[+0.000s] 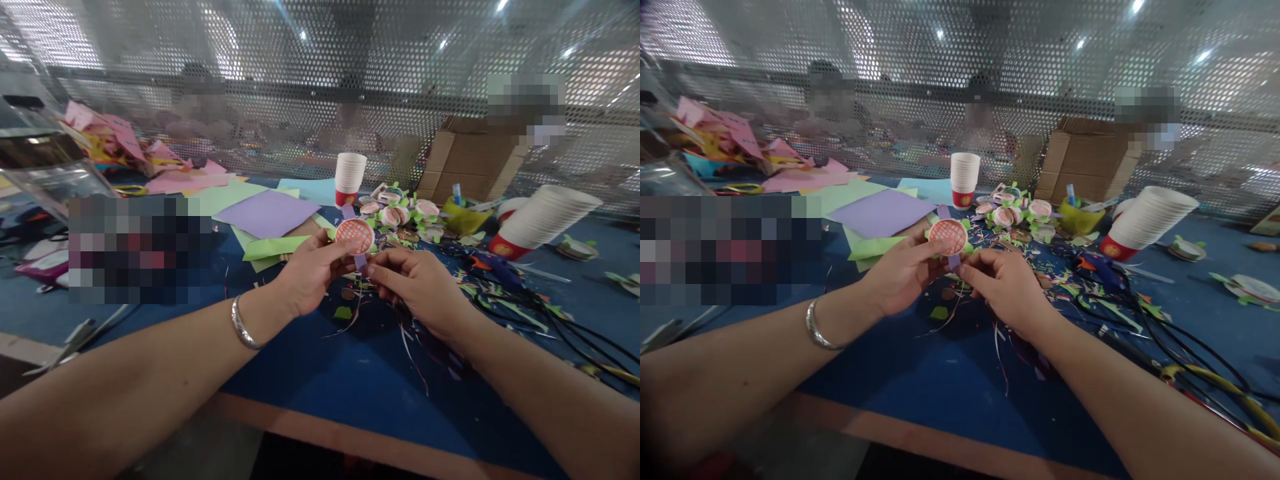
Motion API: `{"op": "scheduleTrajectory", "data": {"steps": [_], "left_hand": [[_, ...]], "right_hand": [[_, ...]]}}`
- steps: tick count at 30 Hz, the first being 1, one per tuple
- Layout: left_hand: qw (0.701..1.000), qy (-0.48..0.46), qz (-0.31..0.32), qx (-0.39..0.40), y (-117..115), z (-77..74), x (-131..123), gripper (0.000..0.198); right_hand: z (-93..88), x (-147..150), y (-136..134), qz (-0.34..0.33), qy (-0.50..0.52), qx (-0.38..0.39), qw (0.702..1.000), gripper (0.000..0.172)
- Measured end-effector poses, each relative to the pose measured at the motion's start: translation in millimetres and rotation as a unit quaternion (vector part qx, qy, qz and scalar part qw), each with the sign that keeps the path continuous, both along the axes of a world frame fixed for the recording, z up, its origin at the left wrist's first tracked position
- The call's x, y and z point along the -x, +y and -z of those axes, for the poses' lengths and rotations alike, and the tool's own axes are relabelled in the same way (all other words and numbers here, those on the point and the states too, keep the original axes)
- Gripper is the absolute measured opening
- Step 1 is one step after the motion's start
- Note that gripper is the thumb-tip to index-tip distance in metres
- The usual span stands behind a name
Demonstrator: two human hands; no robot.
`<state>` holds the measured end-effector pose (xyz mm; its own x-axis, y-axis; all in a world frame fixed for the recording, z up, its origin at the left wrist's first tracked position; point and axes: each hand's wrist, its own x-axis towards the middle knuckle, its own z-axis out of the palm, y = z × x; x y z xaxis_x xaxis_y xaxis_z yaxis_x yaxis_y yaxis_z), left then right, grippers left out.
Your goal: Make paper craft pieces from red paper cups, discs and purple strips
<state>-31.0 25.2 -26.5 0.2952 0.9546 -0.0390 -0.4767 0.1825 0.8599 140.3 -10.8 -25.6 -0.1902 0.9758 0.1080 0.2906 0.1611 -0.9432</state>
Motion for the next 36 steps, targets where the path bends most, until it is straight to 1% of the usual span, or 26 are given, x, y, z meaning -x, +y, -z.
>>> {"op": "scheduleTrajectory", "data": {"steps": [2, 5, 11, 17, 21, 28, 33, 36], "left_hand": [[1.0, 0.005, -0.018, -0.016, 1.0, -1.0, 0.8, 0.032], [0.999, 0.016, -0.04, -0.014, 1.5, -1.2, 1.8, 0.036], [0.999, 0.041, -0.002, -0.004, 0.3, 2.2, 0.0, 0.037], [0.999, 0.028, -0.028, -0.029, 0.2, 0.0, 0.5, 0.032], [0.999, 0.039, -0.012, -0.017, 0.2, 2.1, -0.3, 0.031], [0.999, 0.017, -0.019, -0.036, 0.9, 1.7, 0.7, 0.031], [0.999, 0.045, -0.008, -0.028, -2.4, 1.2, 0.1, 0.03], [0.997, 0.05, -0.033, -0.046, -2.8, 0.3, -0.1, 0.032]], "right_hand": [[-0.5, -0.2, 0.5, -0.001, -0.002, -0.006, 1.0, 0.02], [0.2, -0.7, 1.1, -0.004, -0.019, -0.018, 1.0, 0.02], [1.4, -0.9, 0.7, -0.002, -0.023, -0.012, 1.0, 0.016], [0.6, -0.5, 0.3, 0.009, -0.03, -0.009, 0.999, 0.019], [0.8, -0.2, 0.1, 0.008, -0.031, 0.001, 0.999, 0.021], [2.0, 0.4, -0.1, 0.016, -0.032, -0.005, 0.999, 0.02], [2.4, 0.5, 0.3, 0.016, -0.037, -0.008, 0.999, 0.024], [1.8, 0.6, 0.9, 0.014, -0.032, -0.01, 0.999, 0.026]]}}
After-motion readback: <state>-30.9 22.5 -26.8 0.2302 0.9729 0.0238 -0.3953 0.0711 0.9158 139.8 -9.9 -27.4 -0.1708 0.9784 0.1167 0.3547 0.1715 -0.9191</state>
